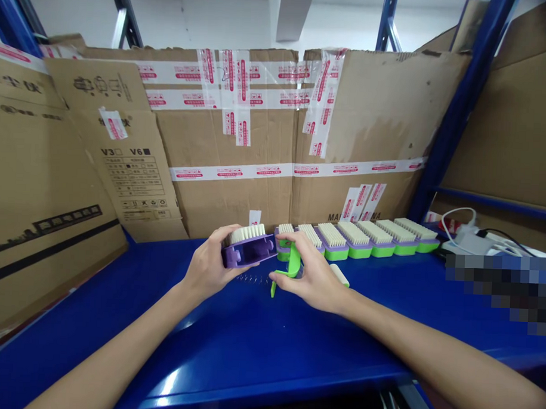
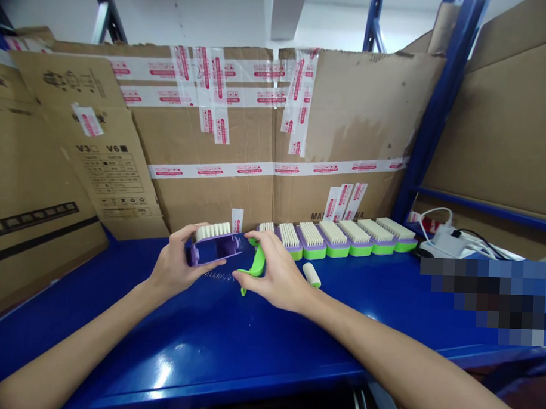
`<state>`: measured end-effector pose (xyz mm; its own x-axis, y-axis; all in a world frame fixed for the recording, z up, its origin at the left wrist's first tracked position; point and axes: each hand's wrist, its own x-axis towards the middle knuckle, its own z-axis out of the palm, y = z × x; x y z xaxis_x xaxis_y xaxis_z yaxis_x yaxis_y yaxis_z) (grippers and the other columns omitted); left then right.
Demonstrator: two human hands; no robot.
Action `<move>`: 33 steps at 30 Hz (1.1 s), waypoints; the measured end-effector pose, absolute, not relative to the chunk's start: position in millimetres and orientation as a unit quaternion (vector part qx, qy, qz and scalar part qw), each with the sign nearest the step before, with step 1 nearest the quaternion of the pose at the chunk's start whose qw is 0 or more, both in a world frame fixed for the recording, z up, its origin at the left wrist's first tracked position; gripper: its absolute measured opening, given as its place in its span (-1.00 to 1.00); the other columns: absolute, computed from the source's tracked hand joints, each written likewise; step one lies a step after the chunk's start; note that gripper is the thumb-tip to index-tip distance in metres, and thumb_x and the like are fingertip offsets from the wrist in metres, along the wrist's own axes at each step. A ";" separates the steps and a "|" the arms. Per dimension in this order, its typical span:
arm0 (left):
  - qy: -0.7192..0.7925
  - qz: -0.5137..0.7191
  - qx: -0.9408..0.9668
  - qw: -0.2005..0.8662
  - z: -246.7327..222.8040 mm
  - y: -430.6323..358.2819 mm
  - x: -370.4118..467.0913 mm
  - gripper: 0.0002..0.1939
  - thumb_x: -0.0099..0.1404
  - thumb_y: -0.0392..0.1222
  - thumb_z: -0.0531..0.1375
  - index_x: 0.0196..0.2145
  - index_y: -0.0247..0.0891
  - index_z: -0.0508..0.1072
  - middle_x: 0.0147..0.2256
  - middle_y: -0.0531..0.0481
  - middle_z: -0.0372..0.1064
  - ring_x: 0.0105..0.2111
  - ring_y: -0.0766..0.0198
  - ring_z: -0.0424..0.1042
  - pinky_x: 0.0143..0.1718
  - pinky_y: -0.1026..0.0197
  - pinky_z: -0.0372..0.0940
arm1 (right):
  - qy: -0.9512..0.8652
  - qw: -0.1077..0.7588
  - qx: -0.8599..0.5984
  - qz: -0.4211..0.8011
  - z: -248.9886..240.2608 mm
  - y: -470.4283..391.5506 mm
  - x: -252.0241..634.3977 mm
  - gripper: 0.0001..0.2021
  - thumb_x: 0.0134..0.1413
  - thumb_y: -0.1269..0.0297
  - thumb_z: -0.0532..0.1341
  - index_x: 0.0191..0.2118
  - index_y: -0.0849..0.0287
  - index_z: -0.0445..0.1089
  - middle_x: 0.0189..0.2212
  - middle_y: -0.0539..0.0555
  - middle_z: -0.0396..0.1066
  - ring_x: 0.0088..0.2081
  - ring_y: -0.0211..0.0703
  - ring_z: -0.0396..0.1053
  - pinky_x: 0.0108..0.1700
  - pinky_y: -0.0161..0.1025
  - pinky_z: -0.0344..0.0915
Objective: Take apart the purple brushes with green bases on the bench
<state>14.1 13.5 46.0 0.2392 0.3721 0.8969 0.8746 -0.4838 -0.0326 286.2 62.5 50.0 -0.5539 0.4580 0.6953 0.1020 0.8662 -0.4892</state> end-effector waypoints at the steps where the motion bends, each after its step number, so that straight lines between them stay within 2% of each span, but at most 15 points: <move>1: -0.421 -0.451 -0.738 0.275 45.9 13.6 13.4 -0.23 0.33 0.17 0.42 0.30 -0.19 0.24 0.07 -0.23 0.55 -0.02 -0.03 0.66 -0.04 -0.03 0.61 | -0.859 0.445 -0.162 0.195 51.0 62.2 286.7 -0.43 0.25 0.14 0.42 0.27 -0.01 0.23 0.17 0.18 0.41 0.19 0.16 0.40 0.20 0.17 0.39; 11: -0.396 -0.464 -0.761 0.222 45.4 16.0 10.6 -0.27 0.32 0.02 0.46 0.29 -0.15 0.24 0.11 -0.25 0.52 0.05 -0.05 0.60 0.02 -0.11 0.57 | -0.865 0.461 -0.133 0.151 53.4 60.5 288.5 -0.44 0.21 0.14 0.44 0.23 -0.01 0.24 0.10 0.15 0.43 0.13 0.16 0.43 0.17 0.15 0.40; 18: -0.354 -0.484 -0.768 0.224 45.1 17.3 10.7 -0.28 0.37 0.03 0.42 0.31 -0.06 0.17 0.12 -0.25 0.46 0.07 -0.07 0.55 0.04 -0.20 0.50 | -0.863 0.455 -0.144 0.166 44.9 64.1 287.5 -0.15 0.11 0.04 0.52 0.38 0.01 0.09 0.27 0.26 0.36 0.26 0.27 0.39 0.27 0.23 0.37; 24: -0.319 -0.493 -0.762 0.272 46.2 17.4 9.8 -0.29 0.34 0.02 0.44 0.29 -0.03 0.20 0.07 -0.18 0.45 0.05 -0.02 0.49 0.03 -0.16 0.48 | -0.874 0.445 -0.127 0.146 42.8 68.9 287.5 -0.21 0.20 0.03 0.46 0.40 -0.01 0.09 0.27 0.25 0.34 0.26 0.25 0.38 0.27 0.25 0.37; 29: -0.334 -0.481 -0.759 0.285 43.8 16.8 9.0 -0.43 0.41 -0.04 0.34 0.27 -0.04 0.24 0.06 -0.17 0.45 0.04 -0.04 0.50 0.02 -0.16 0.50 | -0.883 0.433 -0.123 0.132 46.0 66.3 288.3 -0.28 0.24 0.02 0.43 0.37 0.00 0.12 0.22 0.25 0.37 0.21 0.24 0.39 0.23 0.24 0.37; 33: -0.346 -0.482 -0.754 0.282 41.4 18.2 7.9 -0.37 0.41 -0.05 0.35 0.31 0.00 0.19 0.07 -0.16 0.44 0.03 -0.04 0.52 0.03 -0.17 0.51 | -0.889 0.427 -0.117 0.120 47.9 65.0 289.1 -0.33 0.29 0.02 0.40 0.36 -0.01 0.13 0.21 0.24 0.37 0.22 0.24 0.36 0.24 0.24 0.36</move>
<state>7.9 18.2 41.4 0.2973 0.2497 0.9216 0.7933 -0.6017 -0.0930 289.1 65.0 47.9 -0.6081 0.3114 0.7302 0.1059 0.9434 -0.3142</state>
